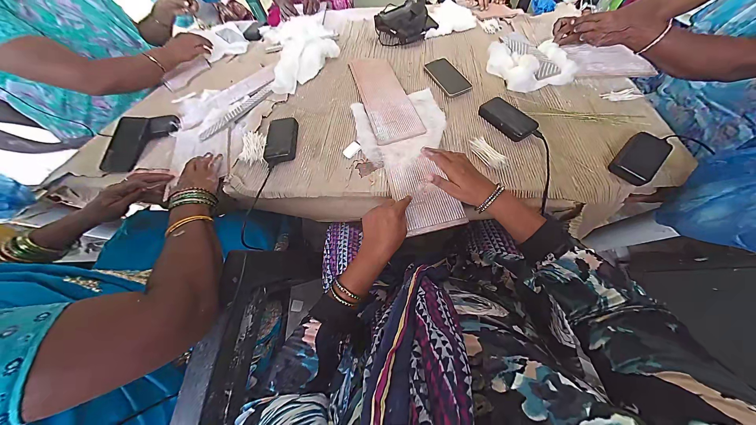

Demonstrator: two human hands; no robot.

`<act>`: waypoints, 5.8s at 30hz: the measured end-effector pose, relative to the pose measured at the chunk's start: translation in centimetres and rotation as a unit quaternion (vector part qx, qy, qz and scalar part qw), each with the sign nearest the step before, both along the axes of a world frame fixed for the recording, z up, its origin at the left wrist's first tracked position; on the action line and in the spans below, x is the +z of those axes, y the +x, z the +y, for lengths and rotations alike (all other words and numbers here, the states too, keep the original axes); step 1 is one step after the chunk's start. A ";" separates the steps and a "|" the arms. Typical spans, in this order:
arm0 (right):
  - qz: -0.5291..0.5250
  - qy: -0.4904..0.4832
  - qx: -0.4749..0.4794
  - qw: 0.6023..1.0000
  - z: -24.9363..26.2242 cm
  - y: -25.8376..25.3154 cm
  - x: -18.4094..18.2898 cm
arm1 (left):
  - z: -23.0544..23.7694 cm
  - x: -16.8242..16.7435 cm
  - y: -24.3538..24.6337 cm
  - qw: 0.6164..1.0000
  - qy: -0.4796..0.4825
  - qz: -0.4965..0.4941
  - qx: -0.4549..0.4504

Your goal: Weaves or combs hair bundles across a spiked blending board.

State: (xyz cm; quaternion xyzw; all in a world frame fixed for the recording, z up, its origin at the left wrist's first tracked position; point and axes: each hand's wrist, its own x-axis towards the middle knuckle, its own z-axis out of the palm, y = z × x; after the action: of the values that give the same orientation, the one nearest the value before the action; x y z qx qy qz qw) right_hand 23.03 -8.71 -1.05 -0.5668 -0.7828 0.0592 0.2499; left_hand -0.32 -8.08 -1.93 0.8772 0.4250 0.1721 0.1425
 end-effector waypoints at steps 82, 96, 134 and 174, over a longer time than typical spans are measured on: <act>0.393 -0.190 0.043 0.899 1.1 -3.9 2.6 | 1.7 0.7 -7.0 0.879 -0.268 -0.383 0.097; 0.296 -0.193 -0.143 0.925 0.3 -3.1 1.4 | 4.2 0.8 0.6 0.925 -0.250 -0.277 0.067; -0.032 0.034 0.029 0.999 -5.4 -0.1 0.6 | -3.3 2.7 0.8 0.994 -0.083 0.059 0.029; -0.030 -0.105 -0.360 0.927 0.2 7.9 4.5 | 0.4 0.7 -6.0 0.987 0.001 -0.153 0.038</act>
State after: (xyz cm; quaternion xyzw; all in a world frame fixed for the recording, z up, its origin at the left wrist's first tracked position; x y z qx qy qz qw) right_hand 30.94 -8.46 3.47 -0.8349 -0.5226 0.0307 0.1698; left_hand -6.30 -7.70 -1.22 0.8239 0.4308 0.3101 0.1986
